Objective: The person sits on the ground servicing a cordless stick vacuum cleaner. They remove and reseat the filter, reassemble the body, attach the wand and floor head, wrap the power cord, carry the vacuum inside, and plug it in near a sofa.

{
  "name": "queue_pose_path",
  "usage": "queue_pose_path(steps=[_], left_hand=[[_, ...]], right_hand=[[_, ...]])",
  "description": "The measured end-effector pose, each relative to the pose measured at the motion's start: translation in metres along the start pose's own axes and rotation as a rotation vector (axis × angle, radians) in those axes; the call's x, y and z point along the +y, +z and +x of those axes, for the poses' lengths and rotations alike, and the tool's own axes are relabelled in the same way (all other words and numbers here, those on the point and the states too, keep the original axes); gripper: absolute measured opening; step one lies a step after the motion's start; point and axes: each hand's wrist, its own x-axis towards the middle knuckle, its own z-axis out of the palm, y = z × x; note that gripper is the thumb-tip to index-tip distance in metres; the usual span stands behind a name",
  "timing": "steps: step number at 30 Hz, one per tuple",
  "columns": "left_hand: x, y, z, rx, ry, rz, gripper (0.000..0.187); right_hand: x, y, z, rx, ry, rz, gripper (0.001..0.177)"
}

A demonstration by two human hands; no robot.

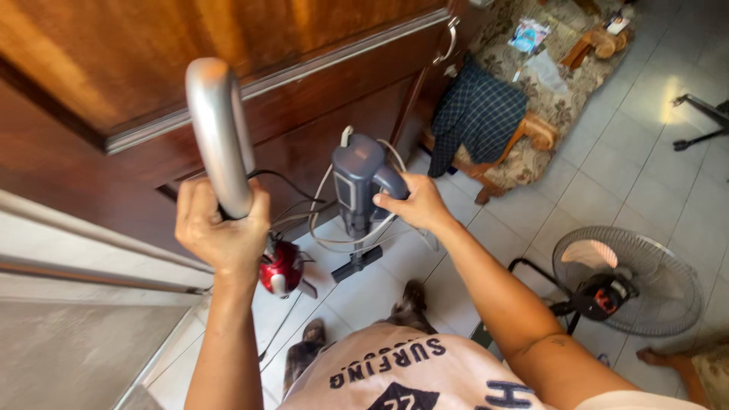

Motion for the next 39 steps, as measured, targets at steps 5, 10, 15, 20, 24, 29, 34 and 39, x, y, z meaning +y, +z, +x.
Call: queue_pose_path(steps=[5,10,15,20,24,29,34,39], left_hand=[[0.037,0.068,-0.021,0.041,-0.019,0.135,0.030],[0.079,0.133,-0.040,0.053,0.053,0.262,0.025],[0.117,0.195,-0.049,0.004,-0.014,0.176,0.024],[0.153,0.261,-0.047,-0.086,-0.032,0.089,0.021],[0.177,0.310,-0.055,-0.151,-0.020,0.105,0.023],[0.229,0.361,-0.093,-0.105,0.011,0.149,0.030],[0.284,0.411,-0.110,0.001,0.071,0.276,0.032],[0.327,0.432,-0.094,0.102,0.078,0.296,0.035]], right_hand=[[0.042,-0.061,0.039,0.035,-0.015,0.090,0.024],[0.077,-0.126,0.070,0.066,0.030,0.028,0.028],[0.117,-0.176,0.096,0.128,-0.021,0.188,0.029],[0.156,-0.230,0.114,0.142,0.076,-0.015,0.030],[0.201,-0.274,0.139,0.105,0.128,0.106,0.028],[0.244,-0.323,0.167,-0.020,-0.046,0.063,0.030],[0.262,-0.368,0.174,-0.169,-0.110,-0.111,0.039],[0.266,-0.400,0.178,-0.226,-0.223,-0.073,0.040]])
